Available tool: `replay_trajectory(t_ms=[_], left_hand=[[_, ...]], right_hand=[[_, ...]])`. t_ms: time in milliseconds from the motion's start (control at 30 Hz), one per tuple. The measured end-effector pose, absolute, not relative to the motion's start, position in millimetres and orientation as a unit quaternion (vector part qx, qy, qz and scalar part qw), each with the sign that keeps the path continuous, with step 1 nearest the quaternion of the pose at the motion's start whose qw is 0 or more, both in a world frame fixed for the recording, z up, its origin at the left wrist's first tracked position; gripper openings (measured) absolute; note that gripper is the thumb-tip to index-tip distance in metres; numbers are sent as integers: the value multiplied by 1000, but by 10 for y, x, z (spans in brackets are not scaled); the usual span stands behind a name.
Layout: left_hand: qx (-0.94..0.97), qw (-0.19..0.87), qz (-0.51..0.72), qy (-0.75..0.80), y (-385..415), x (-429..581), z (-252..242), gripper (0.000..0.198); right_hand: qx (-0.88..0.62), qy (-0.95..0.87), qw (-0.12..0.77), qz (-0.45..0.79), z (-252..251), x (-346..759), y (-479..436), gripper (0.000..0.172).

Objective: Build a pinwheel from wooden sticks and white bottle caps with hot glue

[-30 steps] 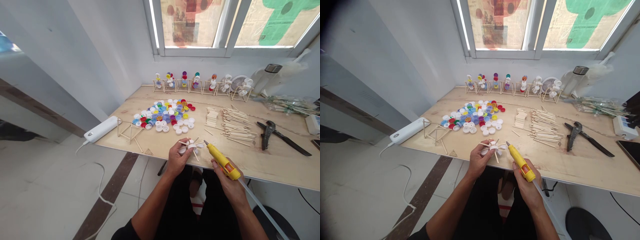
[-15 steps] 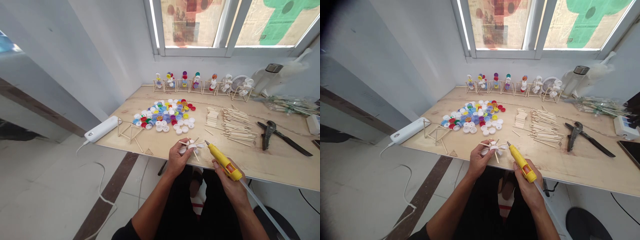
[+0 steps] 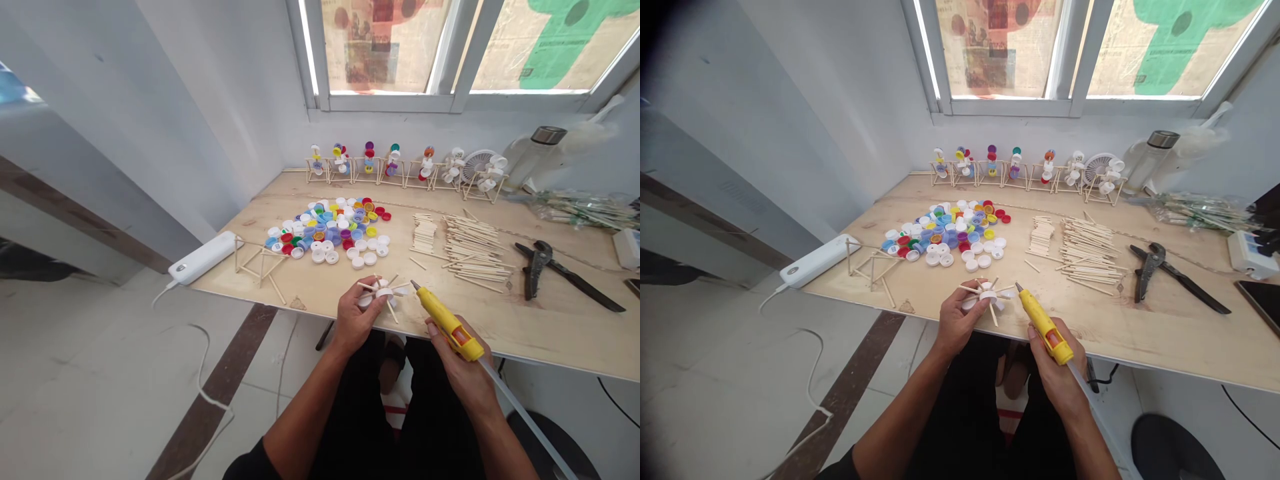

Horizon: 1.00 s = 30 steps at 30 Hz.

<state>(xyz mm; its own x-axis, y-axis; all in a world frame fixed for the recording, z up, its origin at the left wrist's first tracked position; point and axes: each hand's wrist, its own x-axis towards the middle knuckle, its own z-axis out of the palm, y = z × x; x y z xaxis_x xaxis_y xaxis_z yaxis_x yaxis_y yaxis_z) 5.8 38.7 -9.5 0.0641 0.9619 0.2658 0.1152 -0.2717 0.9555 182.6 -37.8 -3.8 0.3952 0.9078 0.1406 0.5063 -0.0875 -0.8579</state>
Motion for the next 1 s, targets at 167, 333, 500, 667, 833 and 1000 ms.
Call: replay_trajectory(t_ms=[167, 333, 500, 667, 833, 1000], left_hand=[[600, 411, 526, 440, 388, 67, -95, 32], [597, 418, 526, 438, 392, 67, -123, 34], [601, 414, 526, 438, 398, 62, -151, 33], [603, 408, 527, 439, 398, 58, -143, 33], [599, 413, 525, 442, 397, 61, -137, 34], [595, 417, 524, 444, 398, 65, -136, 34]], right_hand=[[-699, -505, 458, 218, -54, 1820, -387, 28], [-698, -514, 452, 211, -38, 1813, -391, 26], [-707, -519, 437, 200, -11, 1807, -395, 25], [-701, -516, 454, 192, -19, 1794, -397, 26], [-700, -516, 455, 194, -27, 1789, -395, 28], [-696, -517, 463, 182, -31, 1788, -395, 29]])
